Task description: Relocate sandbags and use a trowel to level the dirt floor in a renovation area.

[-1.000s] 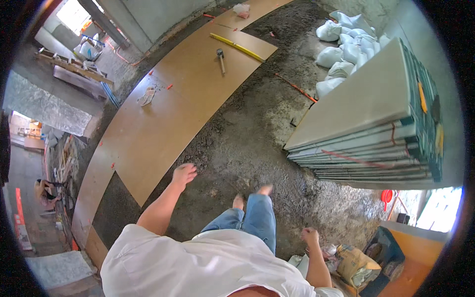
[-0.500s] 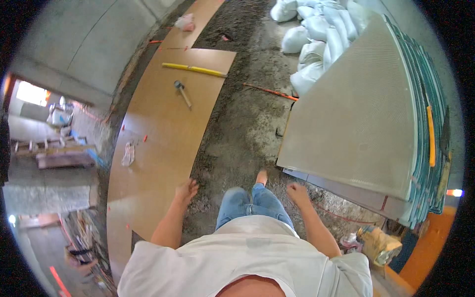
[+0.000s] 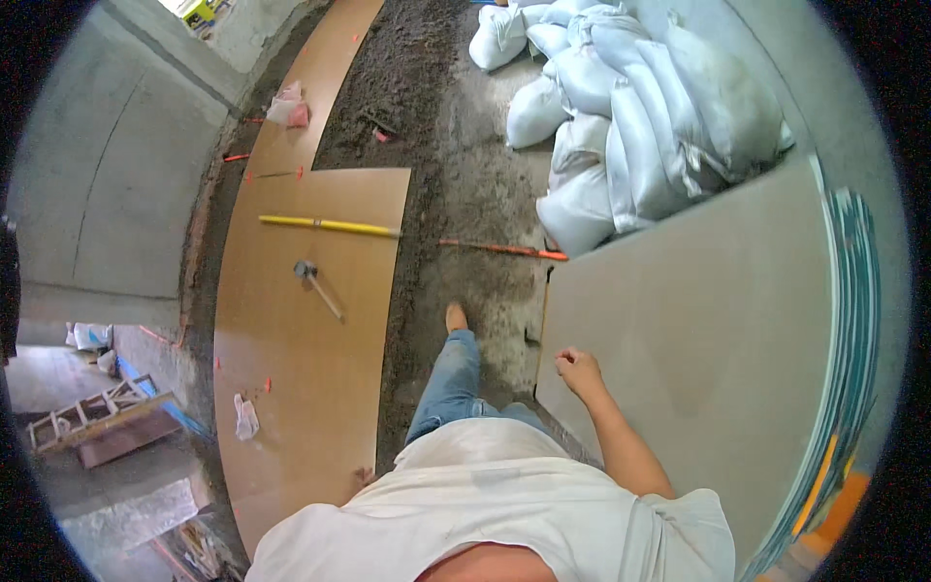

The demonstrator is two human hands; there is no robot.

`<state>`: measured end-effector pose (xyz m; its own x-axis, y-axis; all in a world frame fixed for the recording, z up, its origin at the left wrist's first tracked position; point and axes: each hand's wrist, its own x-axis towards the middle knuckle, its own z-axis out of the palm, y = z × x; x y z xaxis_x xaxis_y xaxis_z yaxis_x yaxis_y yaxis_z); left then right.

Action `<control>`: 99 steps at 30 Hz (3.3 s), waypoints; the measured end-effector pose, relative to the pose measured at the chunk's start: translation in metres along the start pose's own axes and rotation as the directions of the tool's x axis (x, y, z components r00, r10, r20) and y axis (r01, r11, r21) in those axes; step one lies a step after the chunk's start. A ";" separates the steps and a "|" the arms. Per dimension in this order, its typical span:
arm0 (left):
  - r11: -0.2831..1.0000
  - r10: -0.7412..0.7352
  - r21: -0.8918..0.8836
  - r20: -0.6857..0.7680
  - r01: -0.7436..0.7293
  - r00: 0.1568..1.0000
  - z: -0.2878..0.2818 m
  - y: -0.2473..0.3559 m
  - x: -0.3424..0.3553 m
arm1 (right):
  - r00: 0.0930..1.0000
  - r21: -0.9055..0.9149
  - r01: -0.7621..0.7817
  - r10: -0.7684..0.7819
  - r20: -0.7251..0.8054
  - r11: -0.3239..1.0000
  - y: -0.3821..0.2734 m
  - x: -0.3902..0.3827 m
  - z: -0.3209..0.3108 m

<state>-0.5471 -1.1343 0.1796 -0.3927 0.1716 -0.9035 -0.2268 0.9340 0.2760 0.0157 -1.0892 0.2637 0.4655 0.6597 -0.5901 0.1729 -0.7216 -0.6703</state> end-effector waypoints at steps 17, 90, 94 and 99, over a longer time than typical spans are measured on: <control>0.772 0.607 -0.231 0.547 -0.592 0.577 0.563 0.611 -0.130 | 0.573 0.537 -0.698 0.820 0.021 0.474 0.006 0.197 -0.085; -0.566 0.165 0.373 0.925 -0.735 0.342 1.334 1.025 0.063 | 0.941 0.945 0.061 0.298 -0.161 0.320 -0.521 1.285 -0.113; -0.268 0.243 0.581 0.813 -0.769 0.529 1.445 1.077 0.127 | 0.815 0.965 0.131 0.529 -0.235 0.227 -0.408 1.146 -0.068; -0.216 -0.070 0.363 0.920 -0.906 0.385 1.570 1.029 0.213 | 0.593 0.813 0.403 0.796 0.118 -0.420 -0.296 1.101 -0.010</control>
<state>0.5357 0.3550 -0.2436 0.6847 0.2894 -0.6689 0.7285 -0.2435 0.6403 0.4857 -0.1515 -0.1828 0.3116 -0.1587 -0.9368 -0.5907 0.7399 -0.3219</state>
